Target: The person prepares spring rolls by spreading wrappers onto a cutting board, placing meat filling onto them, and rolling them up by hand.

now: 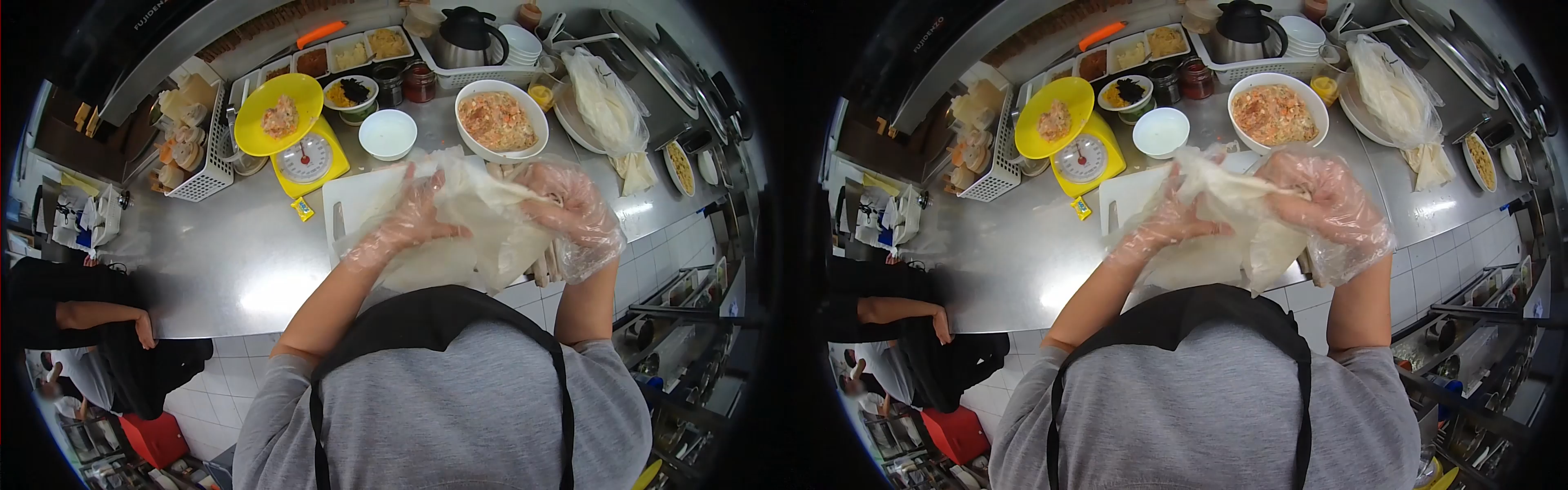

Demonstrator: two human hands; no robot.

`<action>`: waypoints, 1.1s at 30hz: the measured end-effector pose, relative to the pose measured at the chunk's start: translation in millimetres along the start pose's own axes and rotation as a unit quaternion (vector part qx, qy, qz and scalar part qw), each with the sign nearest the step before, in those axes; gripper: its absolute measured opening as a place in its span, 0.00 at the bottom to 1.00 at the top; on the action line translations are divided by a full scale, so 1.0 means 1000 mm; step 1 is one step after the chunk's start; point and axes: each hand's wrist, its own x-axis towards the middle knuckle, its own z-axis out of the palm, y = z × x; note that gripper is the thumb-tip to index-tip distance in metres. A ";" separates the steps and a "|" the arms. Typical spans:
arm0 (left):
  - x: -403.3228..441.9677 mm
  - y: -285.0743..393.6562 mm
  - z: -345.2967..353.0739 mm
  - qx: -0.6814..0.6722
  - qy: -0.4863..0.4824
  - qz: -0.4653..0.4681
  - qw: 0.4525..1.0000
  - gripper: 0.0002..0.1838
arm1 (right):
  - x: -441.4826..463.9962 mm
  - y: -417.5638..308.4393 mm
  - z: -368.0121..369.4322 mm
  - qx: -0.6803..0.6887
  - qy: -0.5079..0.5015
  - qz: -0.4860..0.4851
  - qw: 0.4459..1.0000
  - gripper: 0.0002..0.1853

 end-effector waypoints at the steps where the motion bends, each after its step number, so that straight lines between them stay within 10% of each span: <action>1: 0.006 0.000 -0.003 -0.002 0.001 0.004 1.000 0.52 | -0.002 0.003 -0.006 -0.003 0.003 0.000 1.000 0.12; 3: 0.015 0.001 -0.012 -0.034 -0.177 -0.118 0.977 0.36 | -0.009 0.012 -0.020 -0.041 0.104 -0.025 0.993 0.10; 14: -0.031 -0.043 -0.005 -0.237 -0.072 -0.153 0.957 0.21 | 0.016 0.033 -0.149 0.031 0.556 -0.137 0.819 0.08; 17: -0.038 -0.045 -0.001 -0.233 -0.055 -0.163 0.957 0.21 | 0.029 0.060 -0.236 -0.495 0.513 -0.091 0.695 0.14; 19: -0.041 -0.041 -0.001 -0.234 -0.041 -0.168 0.957 0.22 | 0.043 0.099 -0.272 0.139 0.597 -0.080 0.786 0.20; 22: -0.043 -0.034 -0.014 -0.213 -0.036 -0.174 0.961 0.16 | 0.016 0.160 -0.276 -0.371 0.570 0.104 0.726 0.25; 23: -0.043 -0.033 -0.018 -0.216 -0.019 -0.131 0.967 0.14 | 0.013 0.126 -0.218 -0.410 0.618 0.188 0.644 0.26; 25: -0.041 -0.026 -0.028 -0.220 0.002 -0.092 0.971 0.13 | 0.013 0.101 -0.161 -0.282 0.666 0.102 0.683 0.28; 29: -0.026 -0.002 -0.057 -0.202 0.061 -0.003 0.977 0.07 | 0.025 0.075 -0.044 -0.040 0.253 -0.125 0.958 0.34; 33: -0.016 0.014 -0.084 -0.311 0.214 -0.001 0.926 0.09 | 0.042 0.051 0.030 -0.164 -0.006 -0.124 0.979 0.37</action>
